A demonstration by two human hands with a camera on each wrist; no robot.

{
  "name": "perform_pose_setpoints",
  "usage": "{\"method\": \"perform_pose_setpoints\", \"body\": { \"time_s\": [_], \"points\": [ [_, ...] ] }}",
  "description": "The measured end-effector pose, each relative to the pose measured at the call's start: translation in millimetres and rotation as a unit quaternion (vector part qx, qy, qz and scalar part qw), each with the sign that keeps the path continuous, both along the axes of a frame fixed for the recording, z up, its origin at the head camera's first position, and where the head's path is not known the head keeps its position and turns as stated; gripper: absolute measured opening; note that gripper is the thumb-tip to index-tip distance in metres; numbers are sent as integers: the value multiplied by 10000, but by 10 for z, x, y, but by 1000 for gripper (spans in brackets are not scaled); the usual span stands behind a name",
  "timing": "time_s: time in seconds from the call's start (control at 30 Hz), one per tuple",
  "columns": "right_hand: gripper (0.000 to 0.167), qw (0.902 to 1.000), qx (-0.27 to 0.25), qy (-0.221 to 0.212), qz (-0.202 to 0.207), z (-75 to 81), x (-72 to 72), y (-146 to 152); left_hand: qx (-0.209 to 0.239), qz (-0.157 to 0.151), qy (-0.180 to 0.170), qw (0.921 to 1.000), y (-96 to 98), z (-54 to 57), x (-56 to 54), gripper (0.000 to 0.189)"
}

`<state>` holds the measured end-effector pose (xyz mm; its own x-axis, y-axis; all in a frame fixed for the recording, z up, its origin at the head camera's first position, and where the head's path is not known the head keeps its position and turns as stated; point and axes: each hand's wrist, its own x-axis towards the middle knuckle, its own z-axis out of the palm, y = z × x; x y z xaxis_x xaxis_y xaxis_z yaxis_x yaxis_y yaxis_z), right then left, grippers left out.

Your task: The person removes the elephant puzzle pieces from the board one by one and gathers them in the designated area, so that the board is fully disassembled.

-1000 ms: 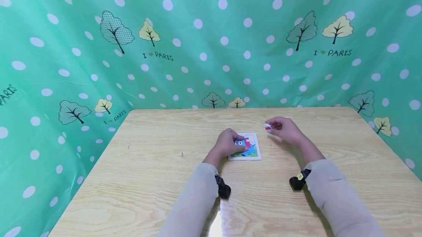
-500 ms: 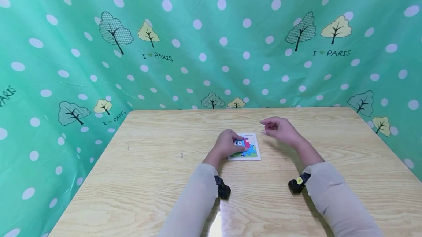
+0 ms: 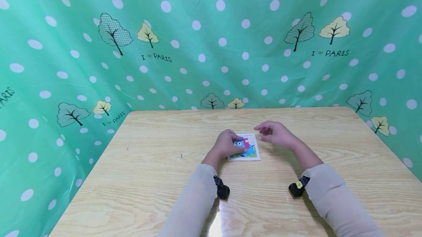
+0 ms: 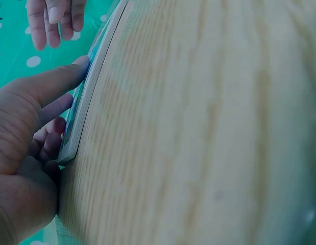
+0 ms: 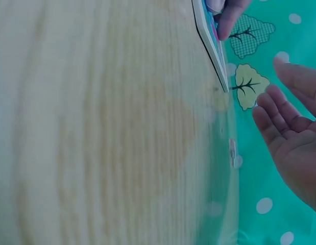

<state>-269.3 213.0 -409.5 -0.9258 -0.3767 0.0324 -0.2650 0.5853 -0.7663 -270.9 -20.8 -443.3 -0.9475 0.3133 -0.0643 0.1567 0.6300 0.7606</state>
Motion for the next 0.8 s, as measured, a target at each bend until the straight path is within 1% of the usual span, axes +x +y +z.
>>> {"method": "perform_pose_setpoints", "body": {
  "time_s": [0.17, 0.27, 0.37, 0.53, 0.6, 0.73, 0.8],
  "points": [
    [34, 9991, 194, -33, 380, -28, 12, -45, -64, -76, 82, 9999, -6, 4, 12, 47],
    [32, 9982, 301, -134, 505, -52, 14, -69, -328, -198, 258, 9989, -3, 23, 33, 47],
    [30, 9967, 439, -249, 637, -73, 11, -85, -683, -336, 440, 9961, 6, 57, 64, 44],
    [29, 9953, 575, -372, 684, -86, 0, -111, -979, -455, 544, 9927, 12, 109, 113, 40],
    [30, 9951, 590, -380, 692, -86, -8, -123, -1132, -522, 647, 9901, 6, 119, 125, 39],
    [32, 9943, 636, -326, 788, -99, -22, -147, -1563, -690, 976, 9805, -15, 122, 142, 33],
    [32, 9943, 659, -312, 779, -109, -21, -157, -1642, -771, 1090, 9773, -20, 129, 151, 30]
  ]
}}
